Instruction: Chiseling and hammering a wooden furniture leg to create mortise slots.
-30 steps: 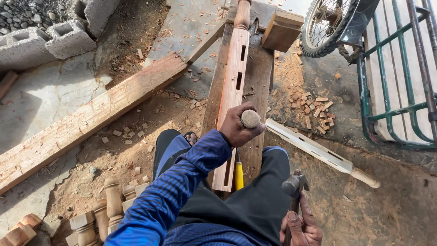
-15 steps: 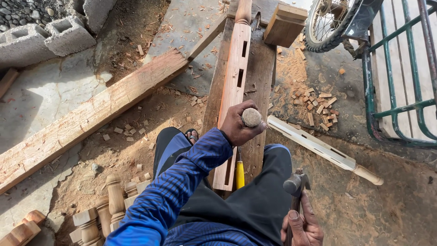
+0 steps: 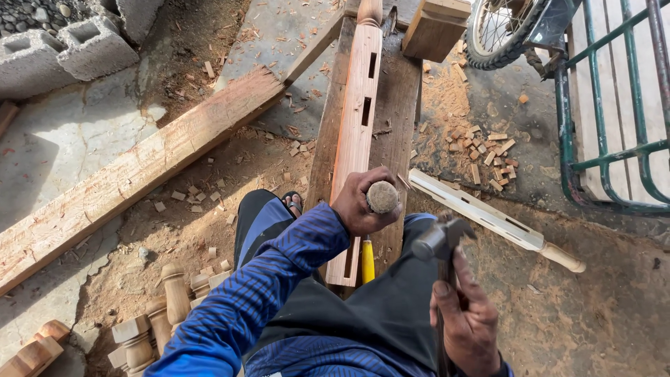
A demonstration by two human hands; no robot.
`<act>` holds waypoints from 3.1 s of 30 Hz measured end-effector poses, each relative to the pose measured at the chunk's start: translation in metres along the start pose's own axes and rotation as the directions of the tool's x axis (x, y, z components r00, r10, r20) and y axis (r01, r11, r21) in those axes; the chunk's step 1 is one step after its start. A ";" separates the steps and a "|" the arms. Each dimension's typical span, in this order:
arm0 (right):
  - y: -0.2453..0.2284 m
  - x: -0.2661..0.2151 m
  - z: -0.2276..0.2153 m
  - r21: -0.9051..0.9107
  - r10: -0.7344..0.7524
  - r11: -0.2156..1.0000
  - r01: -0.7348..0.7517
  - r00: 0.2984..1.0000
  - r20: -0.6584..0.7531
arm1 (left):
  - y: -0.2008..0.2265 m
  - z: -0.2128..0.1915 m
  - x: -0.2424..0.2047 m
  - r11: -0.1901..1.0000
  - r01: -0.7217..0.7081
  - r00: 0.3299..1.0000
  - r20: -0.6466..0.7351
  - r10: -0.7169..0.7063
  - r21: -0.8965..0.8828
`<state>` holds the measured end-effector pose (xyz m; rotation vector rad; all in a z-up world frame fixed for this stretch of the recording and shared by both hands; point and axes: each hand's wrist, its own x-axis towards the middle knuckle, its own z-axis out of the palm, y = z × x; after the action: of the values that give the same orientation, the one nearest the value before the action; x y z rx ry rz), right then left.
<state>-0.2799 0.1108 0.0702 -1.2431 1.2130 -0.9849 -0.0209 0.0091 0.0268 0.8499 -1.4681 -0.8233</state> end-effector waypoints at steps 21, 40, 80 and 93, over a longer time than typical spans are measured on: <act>-0.058 0.048 0.030 -0.545 -0.351 0.697 0.466 0.885 0.307 | -0.001 -0.004 -0.009 0.993 -0.116 0.991 0.065 0.118 -0.032; -0.084 0.035 0.032 -0.543 -0.263 0.744 0.390 0.918 0.298 | -0.028 -0.008 -0.025 0.990 -0.142 0.989 0.033 0.142 -0.002; 0.021 -0.010 -0.007 -0.150 0.013 0.989 -0.017 1.000 -0.028 | -0.036 0.001 -0.005 0.895 0.436 0.881 -0.158 -0.446 -0.099; 0.035 -0.019 -0.012 0.010 0.075 0.997 -0.075 0.995 -0.067 | -0.007 0.003 -0.005 0.973 0.232 0.972 0.035 -0.233 0.016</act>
<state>-0.2975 0.1318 0.0389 -1.1583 1.2981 -0.9819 -0.0238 0.0100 0.0182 1.0341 -1.4229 -1.0094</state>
